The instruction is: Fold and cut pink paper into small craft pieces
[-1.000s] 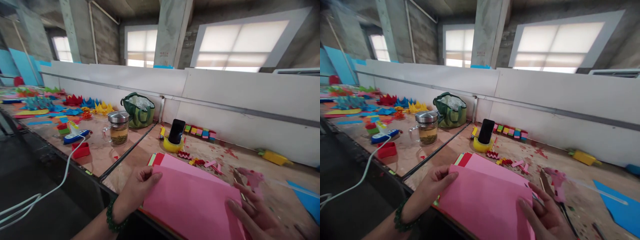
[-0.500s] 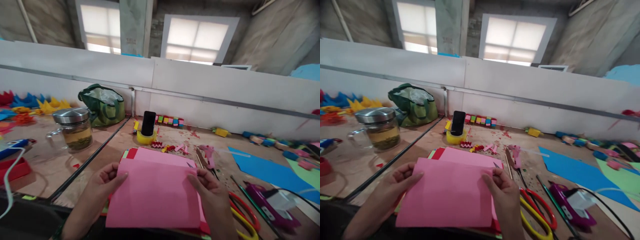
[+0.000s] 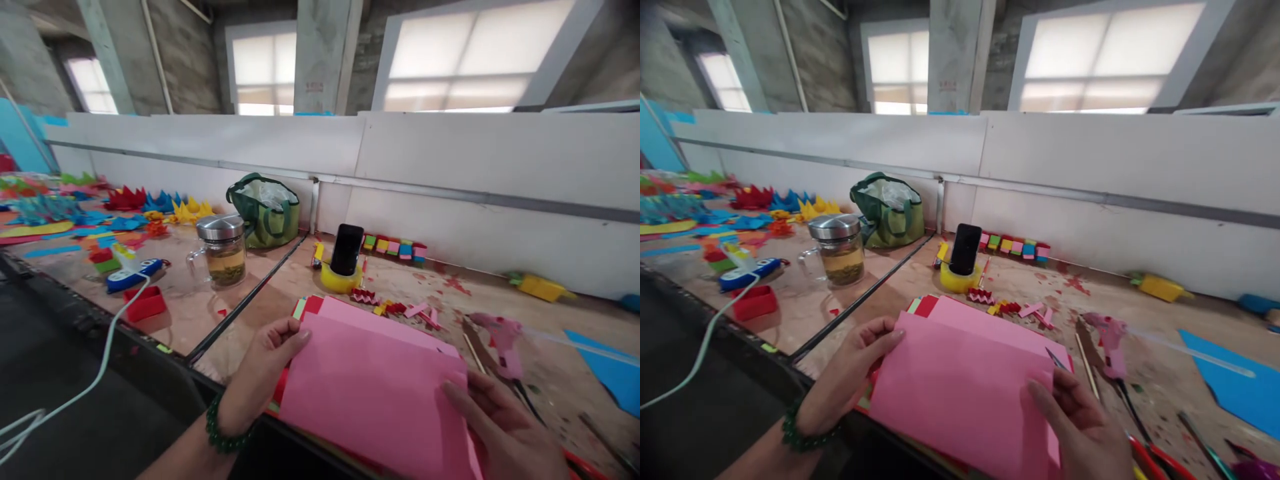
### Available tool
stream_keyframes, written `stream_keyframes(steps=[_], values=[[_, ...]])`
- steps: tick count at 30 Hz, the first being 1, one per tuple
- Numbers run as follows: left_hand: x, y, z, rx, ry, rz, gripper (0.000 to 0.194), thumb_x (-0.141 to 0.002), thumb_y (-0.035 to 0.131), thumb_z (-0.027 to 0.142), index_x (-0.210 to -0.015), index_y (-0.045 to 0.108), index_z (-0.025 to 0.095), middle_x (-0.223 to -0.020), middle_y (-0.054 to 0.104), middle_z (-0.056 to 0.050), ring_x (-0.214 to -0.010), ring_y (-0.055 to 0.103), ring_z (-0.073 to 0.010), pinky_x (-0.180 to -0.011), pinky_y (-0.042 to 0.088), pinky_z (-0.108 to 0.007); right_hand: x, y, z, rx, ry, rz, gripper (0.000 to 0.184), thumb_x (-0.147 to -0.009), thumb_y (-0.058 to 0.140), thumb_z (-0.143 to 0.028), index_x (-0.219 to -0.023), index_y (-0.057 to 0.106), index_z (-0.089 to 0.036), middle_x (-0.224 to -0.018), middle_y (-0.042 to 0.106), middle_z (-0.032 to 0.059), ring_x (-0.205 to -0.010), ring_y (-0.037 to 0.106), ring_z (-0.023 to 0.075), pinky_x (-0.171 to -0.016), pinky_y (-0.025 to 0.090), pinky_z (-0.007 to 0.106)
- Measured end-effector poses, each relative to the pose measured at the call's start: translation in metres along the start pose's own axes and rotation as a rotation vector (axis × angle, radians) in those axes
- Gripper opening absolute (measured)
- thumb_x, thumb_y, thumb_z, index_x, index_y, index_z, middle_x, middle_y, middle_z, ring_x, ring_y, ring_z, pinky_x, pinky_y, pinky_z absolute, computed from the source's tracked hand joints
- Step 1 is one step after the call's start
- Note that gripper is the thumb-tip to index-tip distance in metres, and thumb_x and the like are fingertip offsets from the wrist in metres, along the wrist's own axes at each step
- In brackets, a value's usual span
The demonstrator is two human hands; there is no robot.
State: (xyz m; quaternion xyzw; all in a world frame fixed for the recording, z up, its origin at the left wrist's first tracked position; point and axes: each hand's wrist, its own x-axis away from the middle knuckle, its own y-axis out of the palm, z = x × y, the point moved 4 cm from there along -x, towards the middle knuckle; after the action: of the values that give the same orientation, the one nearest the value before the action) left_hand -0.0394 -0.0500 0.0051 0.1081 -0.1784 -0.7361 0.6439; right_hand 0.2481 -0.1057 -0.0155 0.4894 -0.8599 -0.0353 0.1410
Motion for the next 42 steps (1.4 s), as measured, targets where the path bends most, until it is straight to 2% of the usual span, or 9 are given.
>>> stream_keyframes(steps=[6, 12, 19, 23, 30, 34, 39, 42], values=[[-0.003, -0.004, -0.001, -0.067, 0.009, -0.036, 0.035, -0.066, 0.08, 0.041, -0.067, 0.059, 0.012, -0.06, 0.053, 0.004, -0.053, 0.044, -0.0056, -0.05, 0.036, -0.016, 0.002, 0.0, 0.001, -0.02, 0.05, 0.063, 0.052, -0.047, 0.088, -0.035, -0.094, 0.068, -0.024, -0.085, 0.076, 0.0027, -0.069, 0.073, 0.0259, -0.051, 0.06, 0.028], [-0.002, -0.007, -0.001, -0.06, -0.024, -0.032, 0.031, -0.065, 0.08, 0.038, -0.067, 0.062, 0.012, -0.061, 0.055, 0.003, -0.054, 0.047, -0.007, -0.052, 0.039, -0.018, 0.003, -0.002, 0.001, 0.031, -0.01, 0.106, 0.046, -0.048, 0.088, -0.036, -0.089, 0.071, -0.023, -0.086, 0.077, 0.0039, -0.069, 0.073, 0.0243, -0.052, 0.06, 0.024], [0.001, -0.009, -0.001, -0.111, -0.068, -0.012, 0.031, -0.062, 0.081, 0.04, -0.065, 0.066, 0.013, -0.058, 0.058, 0.001, -0.05, 0.049, -0.0078, -0.048, 0.038, -0.018, 0.01, -0.001, -0.013, 0.192, -0.217, 0.106, 0.038, -0.049, 0.087, -0.037, -0.08, 0.074, -0.02, -0.072, 0.076, 0.0037, -0.059, 0.069, 0.0233, -0.045, 0.057, 0.025], [0.001, -0.015, -0.005, -0.143, -0.114, 0.036, 0.033, -0.059, 0.083, 0.041, -0.069, 0.069, 0.014, -0.06, 0.062, 0.001, -0.053, 0.052, -0.0092, -0.051, 0.042, -0.018, 0.019, 0.007, -0.022, 0.181, -0.26, 0.107, 0.035, -0.047, 0.087, -0.038, -0.073, 0.073, -0.018, -0.065, 0.073, 0.0028, -0.058, 0.068, 0.0212, -0.045, 0.055, 0.024], [-0.002, -0.021, -0.008, -0.143, -0.162, 0.066, 0.034, -0.052, 0.086, 0.04, -0.069, 0.071, 0.015, -0.062, 0.065, -0.001, -0.055, 0.055, -0.0116, -0.052, 0.045, -0.02, 0.021, 0.01, -0.018, 0.117, -0.26, 0.079, 0.036, -0.049, 0.086, -0.037, -0.077, 0.073, -0.018, -0.068, 0.074, 0.0037, -0.059, 0.067, 0.0196, -0.05, 0.056, 0.026], [-0.001, -0.019, -0.007, -0.149, -0.15, 0.055, 0.033, -0.056, 0.085, 0.04, -0.071, 0.071, 0.015, -0.062, 0.065, -0.001, -0.056, 0.055, -0.0119, -0.053, 0.045, -0.021, 0.02, 0.009, -0.017, 0.122, -0.21, 0.098, 0.039, -0.046, 0.087, -0.036, -0.077, 0.073, -0.018, -0.068, 0.074, 0.0031, -0.058, 0.067, 0.0183, -0.049, 0.055, 0.024], [0.0, -0.016, -0.006, -0.145, -0.097, -0.002, 0.03, -0.063, 0.081, 0.04, -0.069, 0.07, 0.013, -0.06, 0.062, 0.0, -0.052, 0.052, -0.0093, -0.051, 0.042, -0.019, 0.018, 0.004, -0.014, 0.17, -0.11, 0.191, 0.047, -0.04, 0.088, -0.04, -0.078, 0.072, -0.019, -0.067, 0.073, 0.0014, -0.054, 0.064, 0.0161, -0.04, 0.048, 0.018], [-0.001, -0.015, -0.005, -0.143, -0.086, -0.01, 0.031, -0.064, 0.08, 0.042, -0.069, 0.07, 0.012, -0.059, 0.061, 0.0, -0.051, 0.051, -0.0091, -0.05, 0.041, -0.019, 0.017, 0.001, -0.012, 0.28, -0.096, 0.194, 0.051, -0.045, 0.087, -0.046, -0.087, 0.072, -0.021, -0.073, 0.074, 0.0012, -0.051, 0.061, 0.0151, -0.035, 0.044, 0.018]])
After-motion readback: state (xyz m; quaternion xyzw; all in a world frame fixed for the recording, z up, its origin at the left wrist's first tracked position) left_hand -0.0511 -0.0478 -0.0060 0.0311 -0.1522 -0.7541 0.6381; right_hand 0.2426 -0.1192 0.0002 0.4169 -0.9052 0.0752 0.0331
